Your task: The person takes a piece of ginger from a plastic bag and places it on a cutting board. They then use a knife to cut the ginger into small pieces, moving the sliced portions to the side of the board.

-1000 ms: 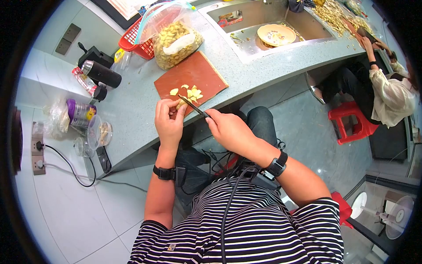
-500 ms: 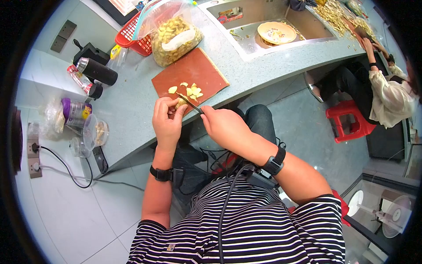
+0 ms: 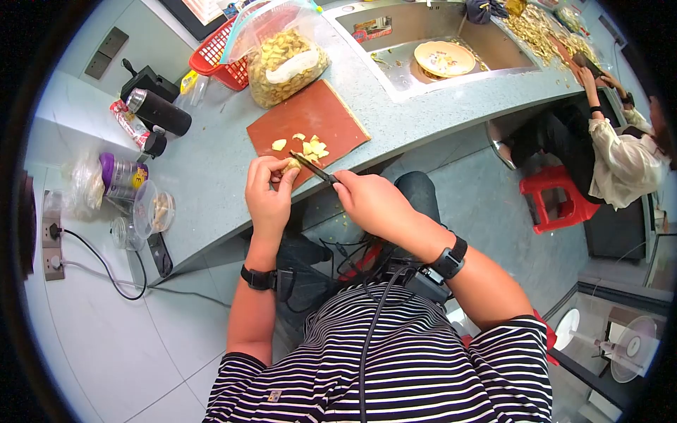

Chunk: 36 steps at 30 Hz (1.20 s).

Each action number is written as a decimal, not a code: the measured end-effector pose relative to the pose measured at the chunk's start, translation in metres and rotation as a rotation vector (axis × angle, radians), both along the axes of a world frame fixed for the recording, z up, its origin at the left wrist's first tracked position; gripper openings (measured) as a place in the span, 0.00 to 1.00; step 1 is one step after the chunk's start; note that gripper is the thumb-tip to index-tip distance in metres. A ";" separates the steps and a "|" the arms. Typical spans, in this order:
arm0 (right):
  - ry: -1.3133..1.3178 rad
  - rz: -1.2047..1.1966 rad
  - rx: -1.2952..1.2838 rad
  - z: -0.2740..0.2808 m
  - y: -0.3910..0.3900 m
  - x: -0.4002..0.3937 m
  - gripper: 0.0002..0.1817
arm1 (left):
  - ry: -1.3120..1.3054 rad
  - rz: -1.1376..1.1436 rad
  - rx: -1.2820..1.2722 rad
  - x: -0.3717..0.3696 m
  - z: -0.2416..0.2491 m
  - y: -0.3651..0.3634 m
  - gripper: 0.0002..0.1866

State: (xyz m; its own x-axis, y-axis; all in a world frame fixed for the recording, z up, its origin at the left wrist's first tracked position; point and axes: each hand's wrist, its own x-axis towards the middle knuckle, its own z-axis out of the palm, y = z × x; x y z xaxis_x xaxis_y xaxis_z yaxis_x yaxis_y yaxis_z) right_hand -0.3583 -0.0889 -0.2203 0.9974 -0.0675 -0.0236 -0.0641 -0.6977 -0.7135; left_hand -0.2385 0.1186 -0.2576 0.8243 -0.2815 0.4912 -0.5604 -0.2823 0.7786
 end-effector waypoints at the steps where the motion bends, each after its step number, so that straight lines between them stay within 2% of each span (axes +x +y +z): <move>1: 0.018 -0.019 0.049 0.001 0.000 0.000 0.18 | -0.003 -0.004 0.008 0.000 0.000 0.000 0.10; 8: -0.071 -0.009 0.132 -0.005 0.008 -0.006 0.21 | -0.010 -0.002 0.009 0.001 -0.003 0.000 0.10; 17: -0.046 -0.022 0.186 -0.003 -0.001 -0.016 0.28 | -0.037 0.008 0.043 0.001 -0.002 0.000 0.10; 19: 0.020 -0.033 0.291 -0.002 0.000 -0.017 0.30 | -0.032 0.007 0.038 0.000 -0.002 0.000 0.10; 25: 0.030 -0.005 0.339 -0.005 -0.002 -0.020 0.33 | -0.029 0.004 0.029 0.000 -0.001 -0.001 0.10; 36: 0.037 0.031 0.319 0.004 -0.003 -0.024 0.32 | -0.046 0.022 0.049 -0.001 0.000 0.000 0.10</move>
